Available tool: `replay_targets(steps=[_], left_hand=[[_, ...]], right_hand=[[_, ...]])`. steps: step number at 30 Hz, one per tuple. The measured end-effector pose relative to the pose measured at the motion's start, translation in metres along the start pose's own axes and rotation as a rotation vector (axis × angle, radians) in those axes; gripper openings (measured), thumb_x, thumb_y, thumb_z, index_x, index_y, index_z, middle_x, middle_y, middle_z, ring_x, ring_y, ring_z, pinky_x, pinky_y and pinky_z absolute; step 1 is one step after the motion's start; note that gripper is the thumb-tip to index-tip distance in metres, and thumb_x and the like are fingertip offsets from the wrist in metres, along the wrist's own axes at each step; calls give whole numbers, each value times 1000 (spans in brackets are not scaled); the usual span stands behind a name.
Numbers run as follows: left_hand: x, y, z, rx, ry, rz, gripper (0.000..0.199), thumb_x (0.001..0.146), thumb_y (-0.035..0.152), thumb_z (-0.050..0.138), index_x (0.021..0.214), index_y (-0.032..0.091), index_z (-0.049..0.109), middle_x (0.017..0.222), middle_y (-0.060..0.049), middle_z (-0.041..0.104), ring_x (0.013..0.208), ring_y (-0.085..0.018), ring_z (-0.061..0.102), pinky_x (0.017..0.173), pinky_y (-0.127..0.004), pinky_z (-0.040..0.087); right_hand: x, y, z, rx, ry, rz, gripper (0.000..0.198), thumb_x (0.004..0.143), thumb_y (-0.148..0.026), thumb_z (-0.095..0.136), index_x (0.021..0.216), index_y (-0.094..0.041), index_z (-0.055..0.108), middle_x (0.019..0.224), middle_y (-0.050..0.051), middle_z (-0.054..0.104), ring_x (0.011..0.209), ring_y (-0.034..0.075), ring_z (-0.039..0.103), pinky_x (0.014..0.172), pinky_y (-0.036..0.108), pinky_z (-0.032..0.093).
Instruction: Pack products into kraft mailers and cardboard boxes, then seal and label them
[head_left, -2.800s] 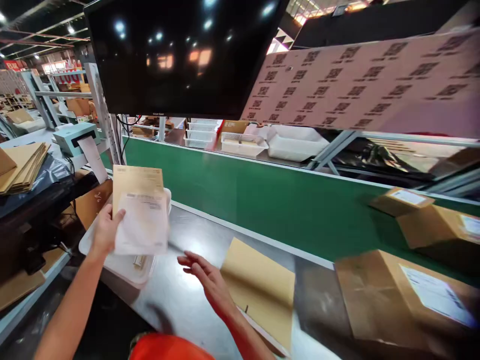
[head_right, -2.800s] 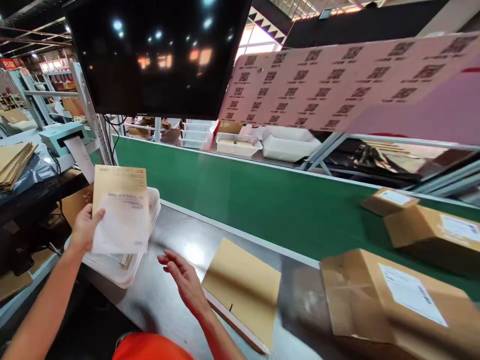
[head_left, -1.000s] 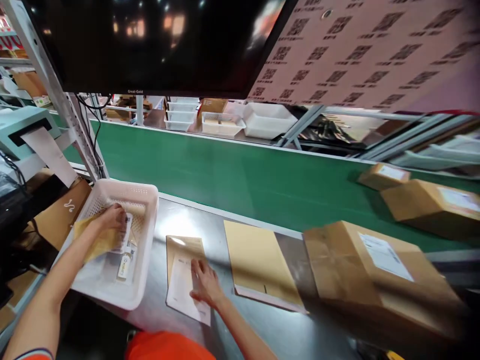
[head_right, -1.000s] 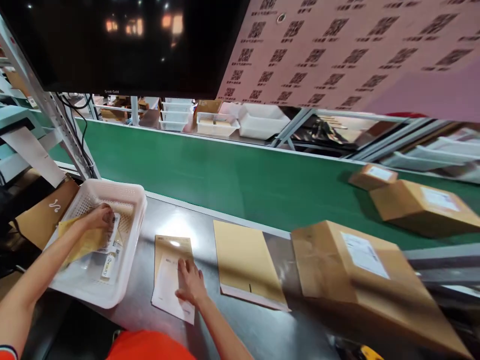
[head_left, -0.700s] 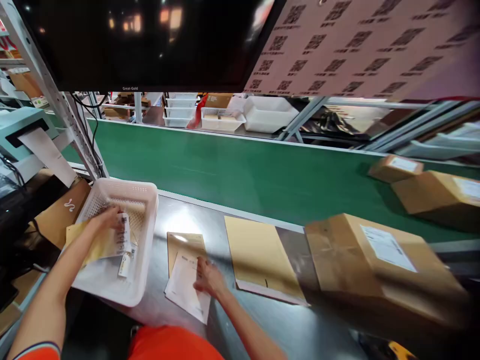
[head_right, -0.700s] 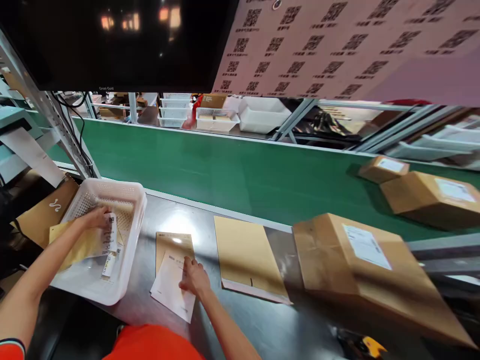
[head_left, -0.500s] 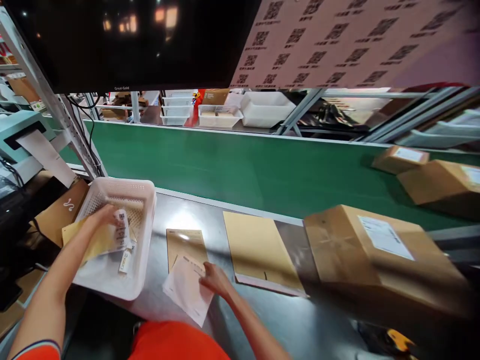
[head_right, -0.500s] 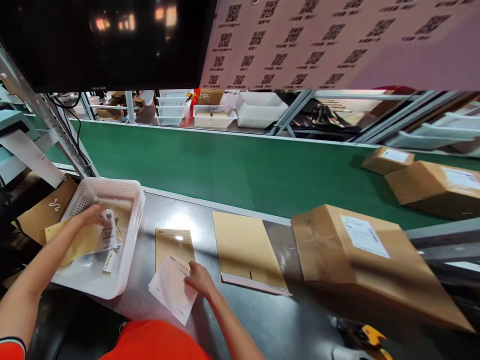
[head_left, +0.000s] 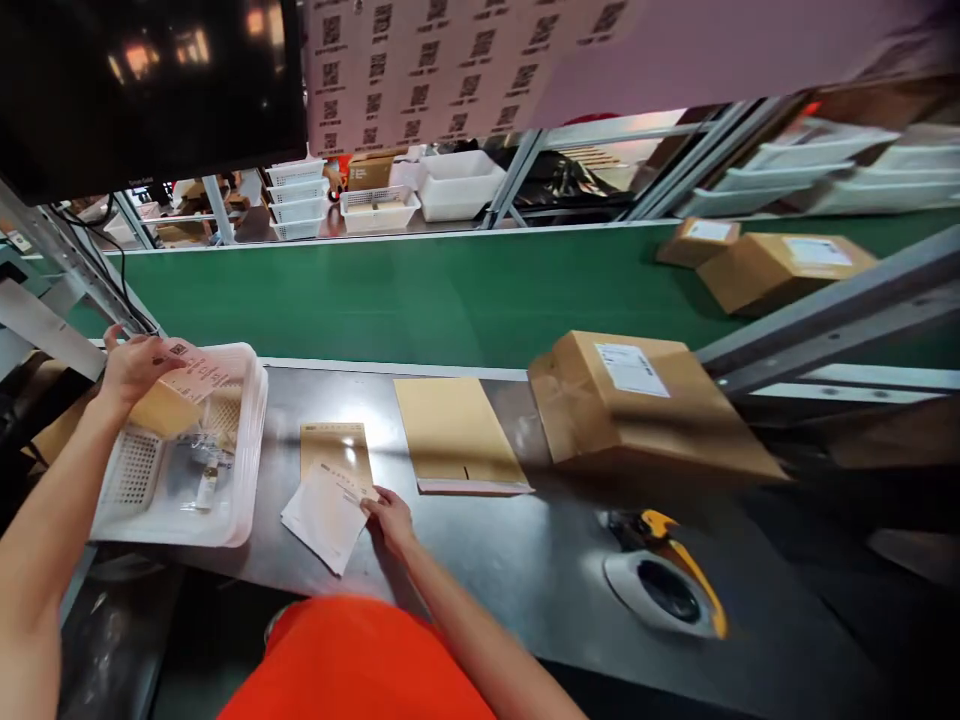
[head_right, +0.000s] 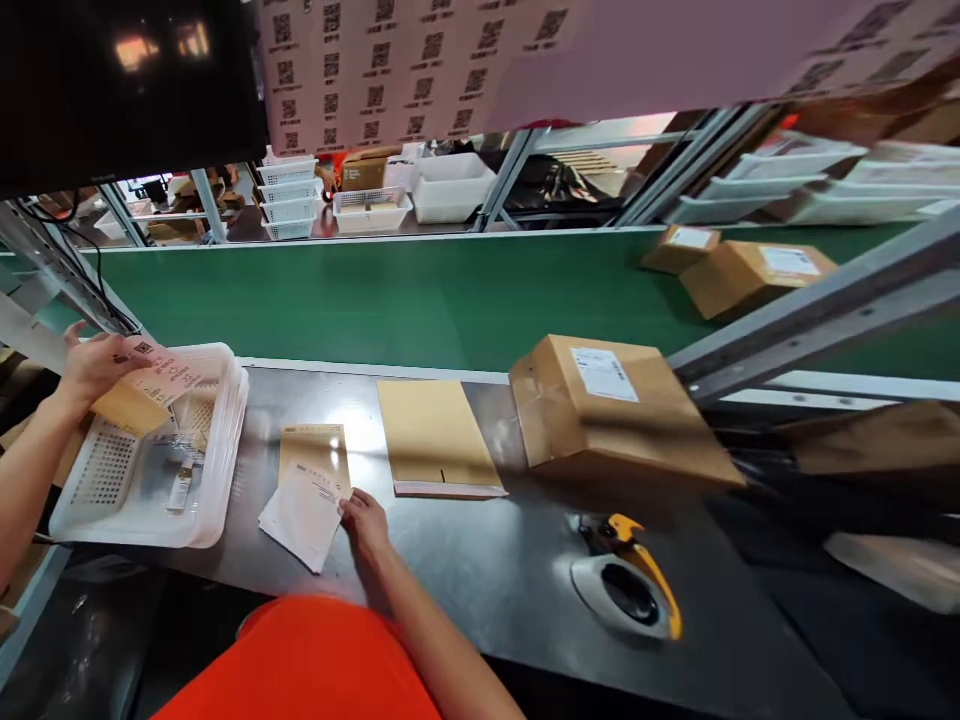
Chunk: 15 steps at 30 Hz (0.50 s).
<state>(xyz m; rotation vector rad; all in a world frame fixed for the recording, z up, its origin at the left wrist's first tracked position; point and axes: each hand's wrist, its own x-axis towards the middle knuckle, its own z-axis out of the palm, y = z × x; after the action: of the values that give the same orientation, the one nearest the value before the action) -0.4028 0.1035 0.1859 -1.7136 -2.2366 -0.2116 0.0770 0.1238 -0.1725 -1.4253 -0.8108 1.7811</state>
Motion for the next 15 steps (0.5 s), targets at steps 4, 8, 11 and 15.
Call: replay_targets(steps=[4, 8, 11, 15], left_hand=[[-6, 21, 10, 32, 13, -63, 31, 90, 47, 69, 77, 20, 62, 88, -10, 77, 108, -29, 69, 123, -53, 19], [-11, 24, 17, 131, -26, -62, 29, 90, 47, 64, 80, 20, 66, 92, -16, 78, 116, -36, 70, 119, -56, 25], [-10, 24, 9, 212, -107, -119, 35, 90, 52, 64, 92, 18, 72, 95, -19, 79, 110, -39, 72, 108, -53, 39], [-15, 33, -5, 240, -233, -345, 57, 91, 64, 62, 118, 15, 72, 103, -23, 78, 106, -43, 73, 86, -43, 49]], right_hand=[[1, -3, 14, -48, -6, 16, 26, 52, -12, 75, 77, -16, 69, 65, 1, 70, 70, 22, 67, 64, 29, 50], [1, -21, 12, -17, -57, -18, 18, 57, -13, 71, 74, -15, 71, 64, 0, 70, 69, 20, 65, 62, 26, 48], [2, -32, 2, 69, -78, -58, 30, 61, -20, 74, 91, -14, 72, 77, 1, 75, 75, 20, 68, 68, 28, 53], [2, -33, -10, 192, -21, -48, 43, 60, -33, 77, 99, -21, 65, 83, 2, 77, 79, 23, 72, 77, 33, 60]])
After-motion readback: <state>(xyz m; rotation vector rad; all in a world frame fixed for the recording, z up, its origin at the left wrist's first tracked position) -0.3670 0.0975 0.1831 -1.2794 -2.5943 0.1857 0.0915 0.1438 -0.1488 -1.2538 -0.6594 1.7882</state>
